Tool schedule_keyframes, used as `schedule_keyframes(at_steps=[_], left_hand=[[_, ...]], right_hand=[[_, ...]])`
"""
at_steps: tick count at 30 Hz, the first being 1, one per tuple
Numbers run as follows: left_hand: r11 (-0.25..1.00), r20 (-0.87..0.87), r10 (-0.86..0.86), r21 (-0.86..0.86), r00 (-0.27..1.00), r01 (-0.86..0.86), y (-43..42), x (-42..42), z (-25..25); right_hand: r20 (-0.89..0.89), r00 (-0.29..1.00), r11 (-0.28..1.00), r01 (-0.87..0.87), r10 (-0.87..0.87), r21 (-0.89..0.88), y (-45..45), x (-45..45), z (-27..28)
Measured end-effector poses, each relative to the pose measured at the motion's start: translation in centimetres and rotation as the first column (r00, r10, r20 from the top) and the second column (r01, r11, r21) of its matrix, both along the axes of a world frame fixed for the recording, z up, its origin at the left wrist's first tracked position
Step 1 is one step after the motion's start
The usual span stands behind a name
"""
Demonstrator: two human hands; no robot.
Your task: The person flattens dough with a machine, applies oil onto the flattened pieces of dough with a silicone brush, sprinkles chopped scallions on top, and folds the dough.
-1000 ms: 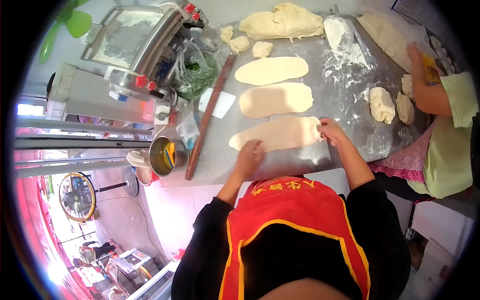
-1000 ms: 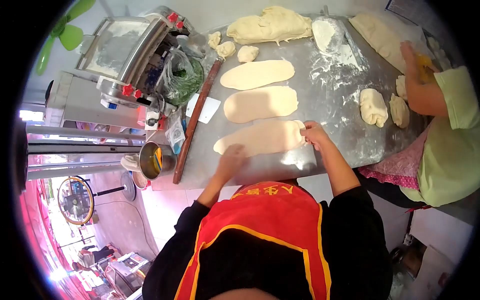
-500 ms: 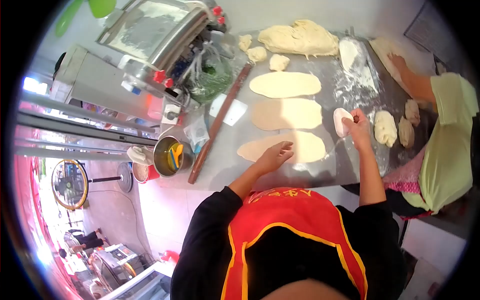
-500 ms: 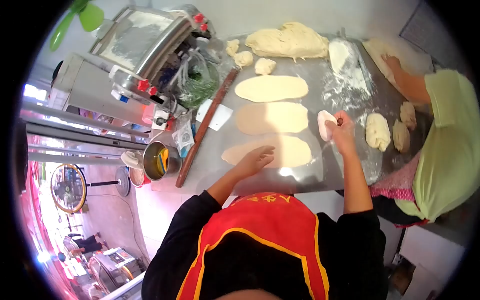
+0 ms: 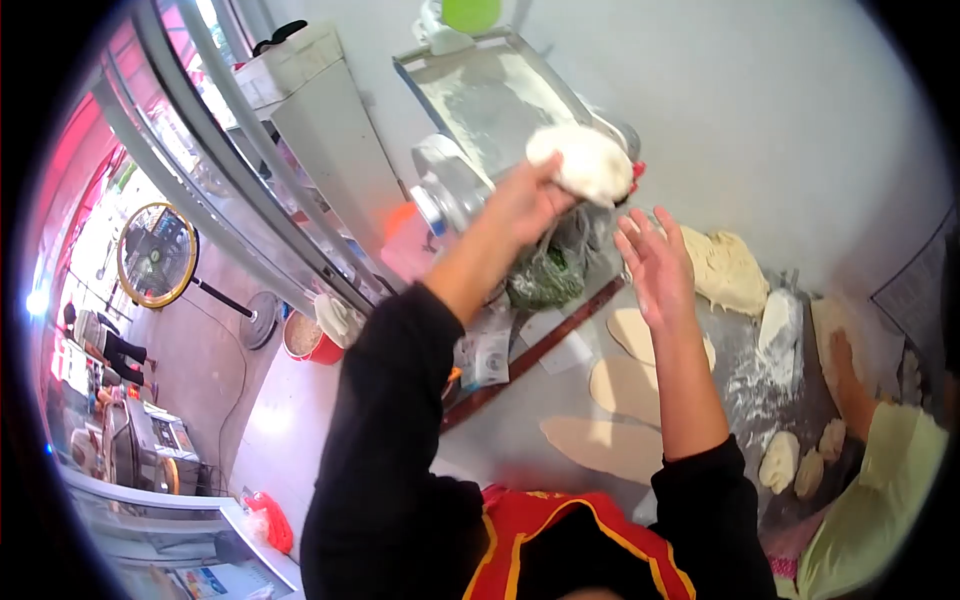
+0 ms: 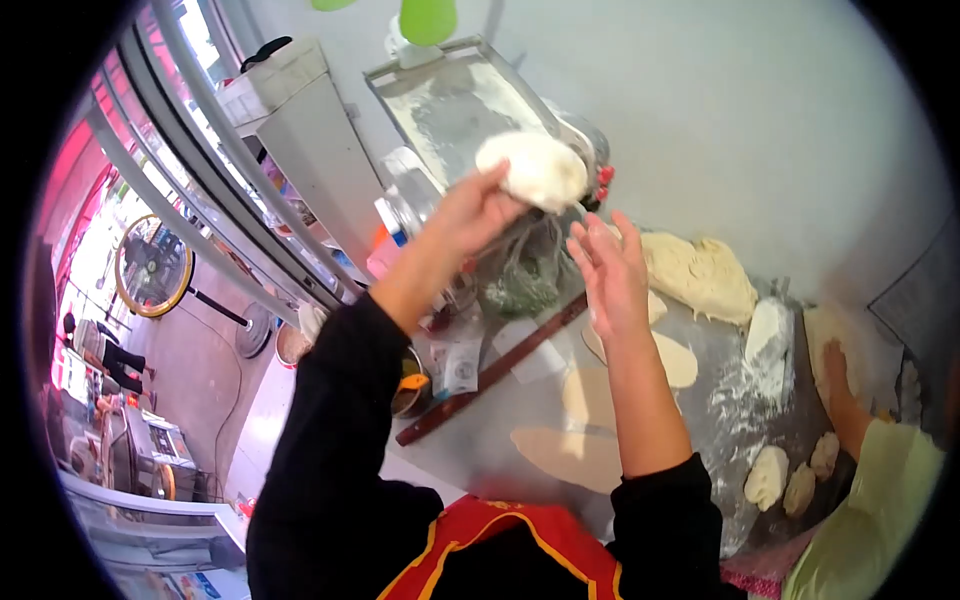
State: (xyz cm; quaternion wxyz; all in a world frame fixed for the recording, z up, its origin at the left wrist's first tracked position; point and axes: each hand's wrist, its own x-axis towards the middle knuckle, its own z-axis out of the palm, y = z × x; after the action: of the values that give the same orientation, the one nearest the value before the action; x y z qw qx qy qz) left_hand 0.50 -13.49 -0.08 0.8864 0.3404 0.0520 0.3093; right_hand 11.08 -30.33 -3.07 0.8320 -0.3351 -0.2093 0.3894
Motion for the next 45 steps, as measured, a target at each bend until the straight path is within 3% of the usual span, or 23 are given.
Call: schedule_keyframes(at_steps=[2, 4, 5, 6, 7, 10, 11, 14, 16, 17, 18, 20, 21, 23, 25, 26, 28, 32, 33, 37, 42, 45], left_hand=[[0.995, -0.038, 0.067, 0.078, 0.997, -0.064, 7.1, 0.4, 2.9], [0.804, -0.328, 0.433, 0.562, 0.839, -0.195, 13.2, 0.4, 5.3], [0.532, -0.27, 0.715, 0.808, 0.645, -0.251, 15.3, 0.4, 5.3], [0.201, -0.106, 0.908, 0.959, 0.406, -0.198, 17.3, 0.5, 4.6], [-0.126, 0.131, 0.977, 0.991, 0.166, -0.043, 18.5, 0.6, 3.8], [-0.123, -0.067, 0.952, 0.809, 0.298, 0.575, 20.3, 1.1, 2.4], [-0.228, 0.08, 0.961, 0.77, 0.265, 0.595, 19.7, 1.3, 1.2], [-0.328, -0.05, 0.87, 0.682, 0.49, 0.653, 19.9, 1.5, 0.7], [-0.314, -0.135, 0.77, 0.771, 0.623, 0.555, 18.9, 1.7, -1.3], [-0.374, -0.101, 0.752, 0.748, 0.651, 0.548, 17.5, 1.7, -1.7], [-0.424, -0.065, 0.748, 0.72, 0.661, 0.55, 16.2, 1.4, -1.9], [-0.325, -0.115, 0.759, 0.786, 0.641, 0.526, 16.7, 2.0, -3.0], [-0.361, -0.006, 0.742, 0.839, 0.67, 0.408, 18.2, 3.0, -5.3], [-0.306, 0.0, 0.813, 0.851, 0.583, 0.427, 16.7, 2.9, -4.5], [-0.404, 0.103, 0.829, 0.79, 0.55, 0.461, 13.8, 1.0, -2.3], [-0.35, 0.083, 0.857, 0.817, 0.508, 0.458, 13.7, 1.3, -2.3], [-0.371, 0.19, 0.858, 0.872, 0.478, 0.32, 14.1, 1.9, -3.0], [-0.285, 0.052, 0.904, 0.813, 0.424, 0.508, 14.1, 2.7, -3.2], [-0.27, 0.03, 0.908, 0.804, 0.417, 0.53, 13.8, 2.7, -2.9], [-0.214, -0.082, 0.895, 0.783, 0.439, 0.584, 13.5, 2.1, -1.9], [-0.217, -0.075, 0.9, 0.777, 0.43, 0.591, 14.3, 3.8, -3.0], [-0.199, -0.095, 0.901, 0.776, 0.423, 0.599, 14.3, 3.9, -3.0]], right_hand=[[0.086, 0.996, 0.997, 0.034, -0.027, -0.073, 0.8, -1.1, 0.0], [0.144, 0.99, 0.987, 0.016, 0.007, -0.158, 0.4, -1.1, -2.7], [0.164, 0.986, 0.977, 0.017, 0.019, -0.211, 0.1, -0.7, -4.3], [0.142, 0.99, 0.957, 0.033, 0.009, -0.288, -0.4, -0.8, -5.1], [0.119, 0.993, 0.93, 0.049, -0.006, -0.365, -0.9, -0.8, -5.9], [0.135, 0.99, 0.887, 0.103, -0.046, -0.45, -2.4, -0.1, -7.6], [0.154, 0.987, 0.882, 0.115, -0.048, -0.457, -2.5, 0.1, -7.7], [0.182, 0.982, 0.867, 0.124, -0.039, -0.483, -2.5, 0.2, -8.3], [0.186, 0.982, 0.864, 0.113, -0.024, -0.49, -2.0, 0.2, -8.6], [0.157, 0.987, 0.865, 0.097, -0.021, -0.492, -1.6, 0.1, -8.9], [0.156, 0.988, 0.866, 0.087, -0.011, -0.492, -1.1, -0.1, -9.0], [0.153, 0.985, 0.875, 0.004, 0.08, -0.484, 0.5, -0.7, -9.2], [0.169, 0.98, 0.873, -0.012, 0.108, -0.488, 1.7, -0.5, -9.8], [0.199, 0.968, 0.869, -0.033, 0.15, -0.493, 4.4, -0.6, -9.9], [0.222, 0.954, 0.872, -0.07, 0.2, -0.485, 6.0, 0.1, -10.3], [0.239, 0.943, 0.878, -0.097, 0.231, -0.468, 7.5, 1.0, -10.5], [0.085, 0.981, 0.866, -0.114, 0.177, -0.487, 10.2, 1.7, -9.3], [-0.262, 0.954, 0.876, -0.249, 0.148, -0.414, 15.3, 5.2, -10.3], [-0.285, 0.941, 0.898, -0.278, 0.183, -0.342, 16.1, 5.8, -10.6], [-0.433, 0.898, 0.916, -0.238, 0.08, -0.324, 19.4, 8.2, -13.6], [-0.395, 0.904, 0.922, -0.282, 0.163, -0.265, 20.6, 9.2, -15.7], [-0.451, 0.891, 0.93, -0.206, 0.049, -0.305, 20.3, 6.1, -12.8]])
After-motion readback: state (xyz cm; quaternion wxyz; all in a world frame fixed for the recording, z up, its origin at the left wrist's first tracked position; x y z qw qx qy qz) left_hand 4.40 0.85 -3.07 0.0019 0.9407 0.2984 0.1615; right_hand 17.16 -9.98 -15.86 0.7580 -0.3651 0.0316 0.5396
